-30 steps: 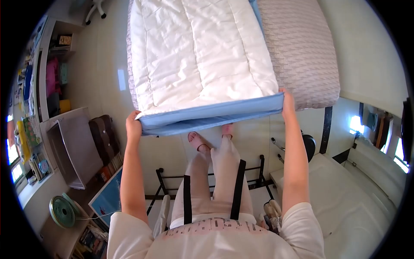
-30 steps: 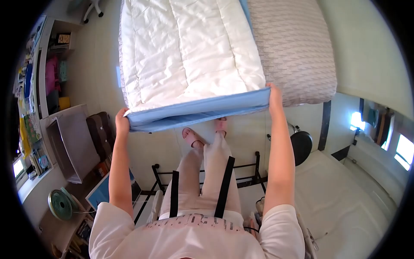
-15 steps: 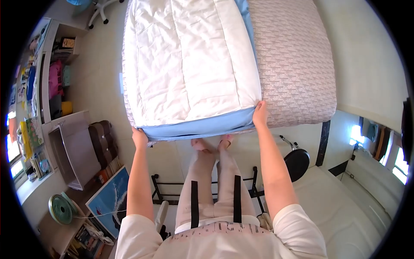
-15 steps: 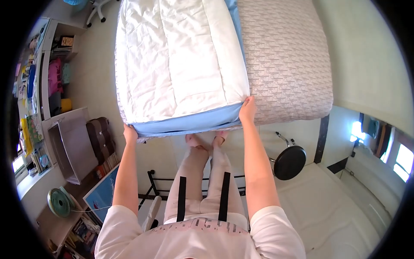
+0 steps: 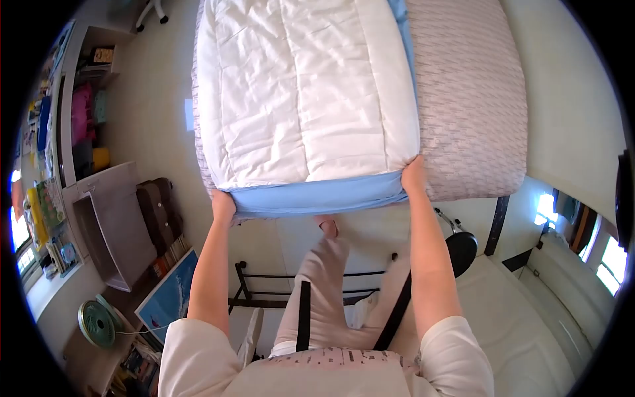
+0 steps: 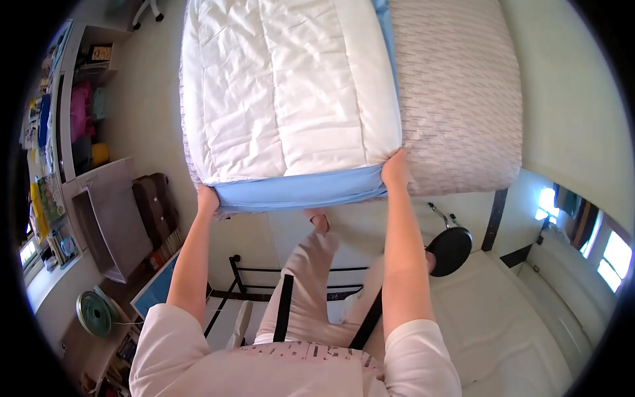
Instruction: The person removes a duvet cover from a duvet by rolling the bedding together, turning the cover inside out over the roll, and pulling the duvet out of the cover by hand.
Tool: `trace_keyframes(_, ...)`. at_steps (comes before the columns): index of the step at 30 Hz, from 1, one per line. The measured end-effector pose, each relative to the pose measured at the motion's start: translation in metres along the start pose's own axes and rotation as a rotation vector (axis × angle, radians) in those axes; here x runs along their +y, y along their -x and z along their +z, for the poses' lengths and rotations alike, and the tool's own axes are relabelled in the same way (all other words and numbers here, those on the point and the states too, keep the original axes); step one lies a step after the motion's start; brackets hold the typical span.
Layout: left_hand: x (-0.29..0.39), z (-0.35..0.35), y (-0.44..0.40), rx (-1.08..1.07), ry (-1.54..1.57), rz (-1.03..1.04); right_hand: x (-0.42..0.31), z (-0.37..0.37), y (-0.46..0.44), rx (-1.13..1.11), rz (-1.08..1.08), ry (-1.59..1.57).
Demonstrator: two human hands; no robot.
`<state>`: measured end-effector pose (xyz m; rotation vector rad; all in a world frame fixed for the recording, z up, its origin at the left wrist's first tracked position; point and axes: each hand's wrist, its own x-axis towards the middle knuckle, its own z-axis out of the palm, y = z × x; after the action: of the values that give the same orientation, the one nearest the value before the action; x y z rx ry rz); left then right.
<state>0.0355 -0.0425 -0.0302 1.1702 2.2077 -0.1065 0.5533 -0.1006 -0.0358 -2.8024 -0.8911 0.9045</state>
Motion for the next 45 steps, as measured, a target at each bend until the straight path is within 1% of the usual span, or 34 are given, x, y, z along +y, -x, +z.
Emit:
trace_keyframes(1, -0.002, -0.001, -0.005, 0.006, 0.002, -0.008, -0.001, 0.0, -0.002, 0.024, -0.014, 0.024)
trace_keyframes(3, -0.007, -0.002, -0.009, -0.077, -0.038, 0.026, -0.002, 0.0, -0.004, 0.026, -0.035, 0.026)
trace_keyframes(5, 0.002, -0.004, -0.005, -0.044, -0.022, 0.007, -0.004, 0.002, -0.007, 0.013, 0.005, 0.083)
trace_keyframes(7, 0.002, 0.0, -0.003, -0.006, -0.026, 0.024, -0.003, 0.001, -0.009, 0.028, -0.017, 0.098)
trace_keyframes(9, 0.003, -0.002, -0.006, -0.018, -0.034, -0.016, -0.009, 0.006, -0.005, 0.033, -0.038, 0.118)
trace_keyframes(11, -0.001, 0.002, -0.006, -0.016, -0.032, 0.008, -0.018, -0.004, 0.002, 0.065, 0.006, 0.096)
trace_keyframes(12, 0.011, -0.004, 0.002, -0.002, 0.006, -0.027, -0.016, -0.003, -0.001, 0.065, -0.011, 0.107)
trace_keyframes(14, 0.007, 0.0, 0.002, 0.01, 0.007, -0.03, -0.002, 0.006, -0.01, 0.103, -0.037, 0.15)
trace_keyframes(21, -0.005, 0.009, -0.004, 0.043, 0.003, 0.007, -0.007, 0.003, -0.008, 0.06, -0.045, 0.15)
trace_keyframes(25, 0.0, 0.008, -0.002, 0.055, -0.021, -0.043, -0.01, 0.003, -0.007, 0.069, -0.032, 0.194)
trace_keyframes(31, 0.003, 0.008, 0.005, 0.084, 0.059, -0.091, -0.004, 0.011, -0.02, 0.06, -0.034, 0.231)
trace_keyframes(33, 0.003, 0.01, 0.008, 0.123, 0.094, -0.044, -0.001, 0.011, -0.02, 0.062, -0.048, 0.224)
trace_keyframes(35, 0.004, 0.014, 0.007, 0.148, 0.075, -0.064, 0.003, 0.009, -0.022, 0.05, -0.096, 0.206)
trace_keyframes(37, 0.003, 0.015, 0.007, 0.172, 0.057, -0.07, -0.002, 0.005, -0.017, 0.037, -0.097, 0.191)
trace_keyframes(39, 0.006, 0.02, 0.008, 0.232, 0.079, -0.138, 0.0, 0.002, -0.015, 0.036, -0.093, 0.175)
trace_keyframes(41, 0.004, 0.03, 0.009, 0.259, 0.079, -0.142, 0.013, 0.003, -0.017, 0.063, -0.237, 0.159)
trace_keyframes(42, -0.005, 0.041, 0.003, 0.322, 0.035, -0.135, 0.015, 0.0, -0.016, 0.085, -0.245, 0.149)
trace_keyframes(43, -0.001, 0.045, -0.003, 0.393, -0.006, -0.127, 0.013, -0.003, -0.013, 0.072, -0.296, 0.089)
trace_keyframes(44, -0.002, 0.05, -0.007, 0.401, 0.0, -0.114, 0.023, -0.004, -0.009, 0.048, -0.337, 0.036)
trace_keyframes(45, 0.0, 0.049, -0.004, 0.416, 0.018, -0.12, 0.041, 0.005, -0.01, 0.056, -0.333, 0.027)
